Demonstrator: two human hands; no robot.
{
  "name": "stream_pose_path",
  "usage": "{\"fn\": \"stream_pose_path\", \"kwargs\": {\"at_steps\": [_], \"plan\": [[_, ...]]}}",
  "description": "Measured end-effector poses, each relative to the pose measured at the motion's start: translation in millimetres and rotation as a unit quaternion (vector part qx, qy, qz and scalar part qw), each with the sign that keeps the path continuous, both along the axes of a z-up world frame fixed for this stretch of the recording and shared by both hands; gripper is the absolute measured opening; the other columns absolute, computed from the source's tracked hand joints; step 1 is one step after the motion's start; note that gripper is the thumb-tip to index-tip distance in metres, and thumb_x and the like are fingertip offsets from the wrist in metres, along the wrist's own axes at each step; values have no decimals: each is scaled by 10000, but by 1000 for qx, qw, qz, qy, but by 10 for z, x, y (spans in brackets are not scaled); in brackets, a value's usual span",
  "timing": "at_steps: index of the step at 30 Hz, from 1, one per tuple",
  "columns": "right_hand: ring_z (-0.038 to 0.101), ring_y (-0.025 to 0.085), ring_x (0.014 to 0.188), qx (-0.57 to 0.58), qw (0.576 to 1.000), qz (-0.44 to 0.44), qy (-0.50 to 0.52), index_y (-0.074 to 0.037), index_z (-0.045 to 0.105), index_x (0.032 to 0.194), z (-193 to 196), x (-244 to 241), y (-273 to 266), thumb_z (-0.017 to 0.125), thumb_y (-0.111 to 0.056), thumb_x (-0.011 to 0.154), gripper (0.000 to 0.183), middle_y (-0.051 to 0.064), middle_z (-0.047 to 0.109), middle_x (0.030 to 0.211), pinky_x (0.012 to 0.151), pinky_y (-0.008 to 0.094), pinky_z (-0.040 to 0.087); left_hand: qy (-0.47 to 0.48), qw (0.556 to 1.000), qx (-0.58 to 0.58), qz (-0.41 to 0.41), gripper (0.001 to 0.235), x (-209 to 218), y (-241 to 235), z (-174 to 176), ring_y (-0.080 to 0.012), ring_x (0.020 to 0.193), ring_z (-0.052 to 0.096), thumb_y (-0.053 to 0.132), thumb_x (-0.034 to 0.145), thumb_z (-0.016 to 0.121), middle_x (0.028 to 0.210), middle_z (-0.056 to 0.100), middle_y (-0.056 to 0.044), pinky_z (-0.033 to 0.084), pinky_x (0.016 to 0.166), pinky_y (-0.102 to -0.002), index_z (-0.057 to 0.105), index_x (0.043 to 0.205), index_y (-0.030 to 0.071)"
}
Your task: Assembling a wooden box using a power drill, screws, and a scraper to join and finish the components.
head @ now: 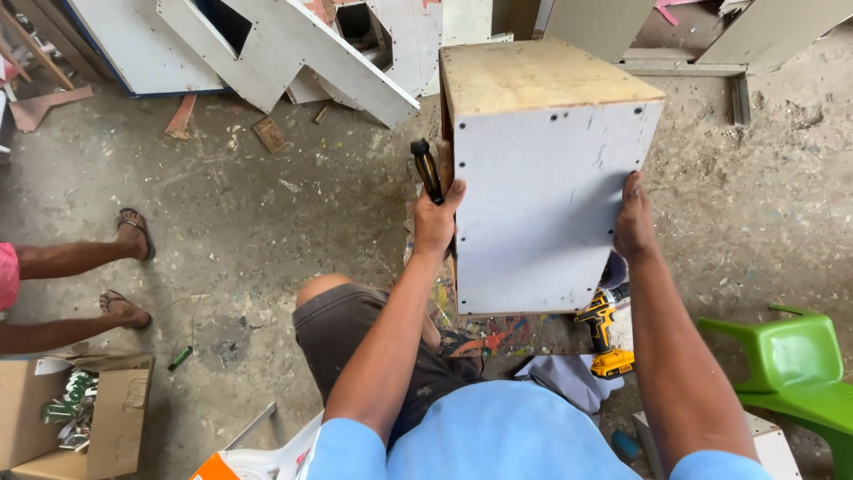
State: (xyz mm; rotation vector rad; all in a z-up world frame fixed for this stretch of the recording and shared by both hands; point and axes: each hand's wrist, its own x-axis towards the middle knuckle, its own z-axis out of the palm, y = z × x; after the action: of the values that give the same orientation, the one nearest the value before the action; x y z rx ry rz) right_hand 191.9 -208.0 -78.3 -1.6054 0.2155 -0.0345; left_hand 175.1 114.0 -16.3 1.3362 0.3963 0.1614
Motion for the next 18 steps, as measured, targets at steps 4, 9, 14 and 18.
{"fn": "stream_pose_path", "kwargs": {"at_steps": [4, 9, 14, 18], "plan": [[567, 413, 1281, 48, 998, 45, -16, -110, 357, 1611, 498, -11, 69, 467, -597, 1127, 695, 272, 565, 1372, 1064, 654, 423, -3, 1000, -8, 14, 334, 159, 7, 144, -116, 411, 583, 419, 896, 820, 541, 574, 3, 461, 394, -242, 622, 812, 163], [604, 416, 1122, 35, 994, 104, 28, -133, 354, 1597, 1069, -9, 99, 423, -599, 1125, 667, 271, 558, 1270, 929, 662, 469, 142, 989, -5, 50, 497, -29, -30, 473, -183, 784, 691, 543, 753, 877, 836, 709, -62, 562, 691, -380, 724, 979, 128], [692, 315, 805, 63, 982, 93, 149, -113, 545, 1458, 1602, -176, 419, 309, -695, 1055, 746, 145, 678, 1048, 722, 499, 587, 180, 977, -79, 77, 384, -36, -80, 197, -169, 694, 698, 367, 771, 907, 784, 703, -63, 558, 560, -274, 717, 962, 93], [649, 353, 927, 73, 970, 111, 204, -89, 422, 1538, 1546, -193, 434, 244, -782, 978, 908, 187, 624, 1119, 806, 611, 543, 241, 964, -86, 69, 622, -61, -108, 73, -256, 929, 686, 425, 734, 924, 1047, 683, -156, 572, 715, -392, 656, 1133, 30]]}}
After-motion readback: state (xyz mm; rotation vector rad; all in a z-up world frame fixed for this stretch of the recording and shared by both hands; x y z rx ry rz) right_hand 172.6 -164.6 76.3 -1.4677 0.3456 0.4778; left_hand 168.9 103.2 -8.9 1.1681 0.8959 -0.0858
